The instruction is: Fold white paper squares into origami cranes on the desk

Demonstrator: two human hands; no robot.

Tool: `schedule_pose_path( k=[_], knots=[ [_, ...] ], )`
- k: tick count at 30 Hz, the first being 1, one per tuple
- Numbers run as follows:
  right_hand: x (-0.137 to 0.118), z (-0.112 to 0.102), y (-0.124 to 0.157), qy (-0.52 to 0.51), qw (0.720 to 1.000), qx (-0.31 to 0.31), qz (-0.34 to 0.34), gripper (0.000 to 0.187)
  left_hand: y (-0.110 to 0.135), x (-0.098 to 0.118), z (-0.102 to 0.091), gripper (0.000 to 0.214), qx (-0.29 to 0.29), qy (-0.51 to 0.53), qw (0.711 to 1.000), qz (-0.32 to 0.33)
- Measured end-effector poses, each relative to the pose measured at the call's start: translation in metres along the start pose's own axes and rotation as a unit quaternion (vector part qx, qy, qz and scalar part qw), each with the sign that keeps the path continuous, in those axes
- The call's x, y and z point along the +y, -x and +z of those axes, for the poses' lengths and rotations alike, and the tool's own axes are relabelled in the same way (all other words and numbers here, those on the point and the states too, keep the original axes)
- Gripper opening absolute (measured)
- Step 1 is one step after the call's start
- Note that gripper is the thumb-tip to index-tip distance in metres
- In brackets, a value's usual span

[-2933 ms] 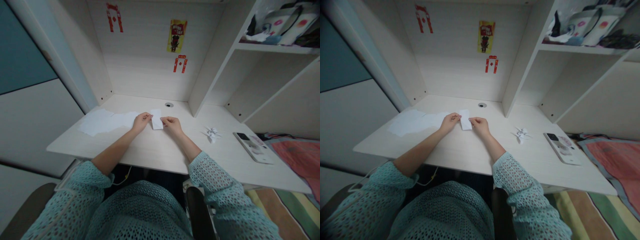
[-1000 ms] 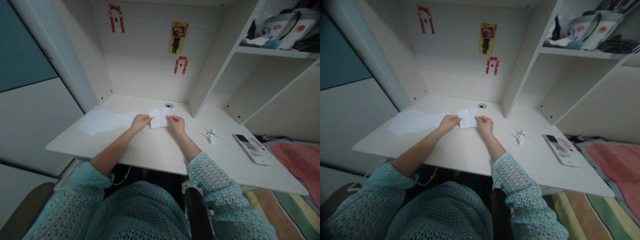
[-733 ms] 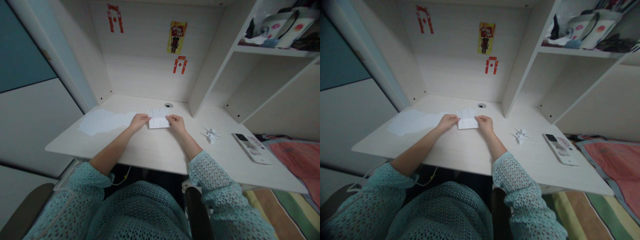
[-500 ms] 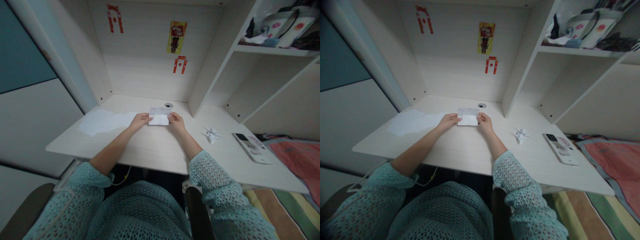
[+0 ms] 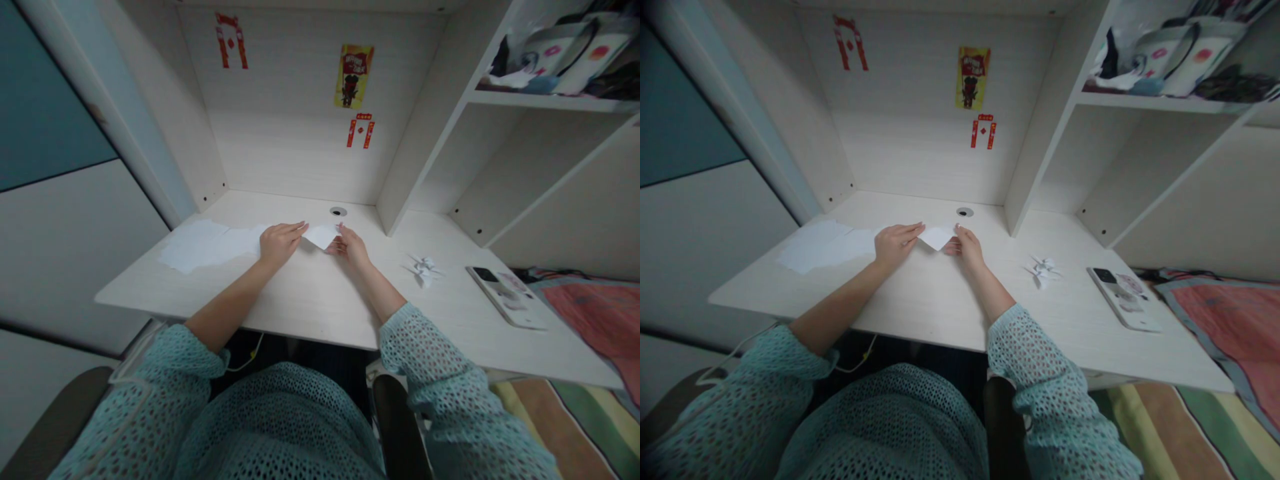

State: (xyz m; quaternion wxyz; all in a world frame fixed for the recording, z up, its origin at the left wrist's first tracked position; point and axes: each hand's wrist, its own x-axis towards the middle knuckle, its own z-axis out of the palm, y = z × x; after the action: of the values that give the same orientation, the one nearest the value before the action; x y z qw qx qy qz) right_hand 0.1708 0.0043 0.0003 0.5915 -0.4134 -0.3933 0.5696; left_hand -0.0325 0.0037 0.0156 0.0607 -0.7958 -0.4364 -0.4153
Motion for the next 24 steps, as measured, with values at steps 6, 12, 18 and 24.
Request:
schedule_pose_path(
  k=[6, 12, 18, 24],
  knots=[
    [0.004, -0.002, -0.001, 0.038, 0.994, 0.016, -0.102, 0.055, 0.004, 0.0, 0.007, 0.03, -0.01, 0.086, 0.994, -0.07],
    [0.001, -0.006, -0.004, 0.075, 0.988, 0.008, -0.137, 0.049, -0.005, -0.017, 0.017, 0.042, -0.014, 0.317, 0.898, -0.303],
    [0.001, -0.006, -0.004, 0.072, 0.99, -0.028, -0.121, 0.048, -0.011, -0.018, 0.013, 0.053, -0.162, 0.503, 0.739, -0.417],
    [0.003, -0.007, -0.008, 0.032, 0.995, -0.027, -0.087, 0.043, -0.006, -0.019, 0.016, 0.041, -0.196, 0.571, 0.691, -0.397]
  ],
)
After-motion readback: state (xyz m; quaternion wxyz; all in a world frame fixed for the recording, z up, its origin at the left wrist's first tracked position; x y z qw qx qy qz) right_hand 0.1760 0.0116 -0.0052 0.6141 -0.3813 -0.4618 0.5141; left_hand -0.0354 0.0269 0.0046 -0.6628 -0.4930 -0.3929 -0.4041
